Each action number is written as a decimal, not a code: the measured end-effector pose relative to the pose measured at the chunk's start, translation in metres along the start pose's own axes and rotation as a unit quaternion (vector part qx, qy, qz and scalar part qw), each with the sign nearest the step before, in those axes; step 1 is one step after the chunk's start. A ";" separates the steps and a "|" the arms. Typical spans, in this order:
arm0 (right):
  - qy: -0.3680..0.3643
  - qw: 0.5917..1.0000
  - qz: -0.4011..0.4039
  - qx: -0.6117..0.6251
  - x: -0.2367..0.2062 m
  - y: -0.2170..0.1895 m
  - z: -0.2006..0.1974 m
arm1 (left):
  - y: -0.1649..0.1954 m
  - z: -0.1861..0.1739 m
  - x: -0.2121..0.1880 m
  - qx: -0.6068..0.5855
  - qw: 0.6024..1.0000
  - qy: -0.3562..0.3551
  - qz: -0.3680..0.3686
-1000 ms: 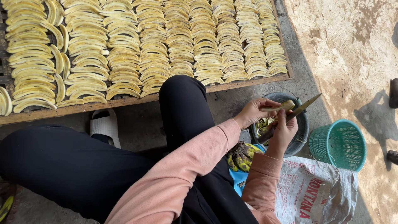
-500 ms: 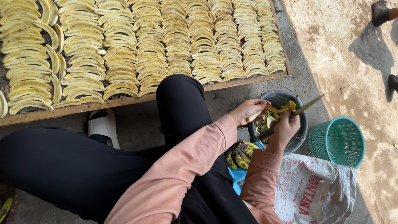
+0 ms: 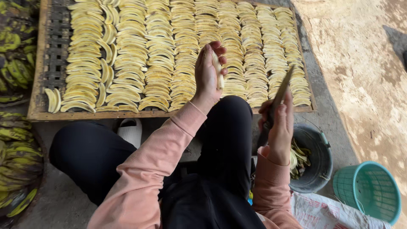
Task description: The person sits on the ground and peels bananas one at a time using a small knife, dropping the peels into a metal bucket. The peeled bananas are placed in rows on large wooden drying trays already covered with peeled banana halves.
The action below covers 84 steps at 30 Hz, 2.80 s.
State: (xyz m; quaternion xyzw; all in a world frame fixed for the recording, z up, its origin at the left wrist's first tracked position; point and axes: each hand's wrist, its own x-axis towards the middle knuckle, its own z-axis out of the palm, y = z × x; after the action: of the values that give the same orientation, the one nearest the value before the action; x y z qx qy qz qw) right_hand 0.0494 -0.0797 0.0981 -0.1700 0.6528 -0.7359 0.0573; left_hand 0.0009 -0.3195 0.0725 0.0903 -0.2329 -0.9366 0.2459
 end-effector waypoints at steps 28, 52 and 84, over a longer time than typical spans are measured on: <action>-0.370 0.901 -0.189 -0.124 0.038 0.078 0.276 | 0.183 -0.122 -0.018 -0.095 0.977 0.054 0.184; -0.231 0.804 -0.269 -0.478 0.046 0.123 0.265 | 0.177 -0.184 -0.038 0.397 0.901 0.043 -0.171; -0.276 0.841 -0.139 -0.445 0.056 0.174 0.290 | 0.417 -0.446 0.003 0.798 0.551 0.235 -0.064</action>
State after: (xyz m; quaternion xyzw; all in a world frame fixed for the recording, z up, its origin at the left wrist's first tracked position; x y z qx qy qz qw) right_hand 0.0673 -0.3946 -0.0370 -0.4623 0.8366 -0.2894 0.0504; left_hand 0.2995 -0.8169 -0.1181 0.4811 -0.8121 -0.3251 0.0583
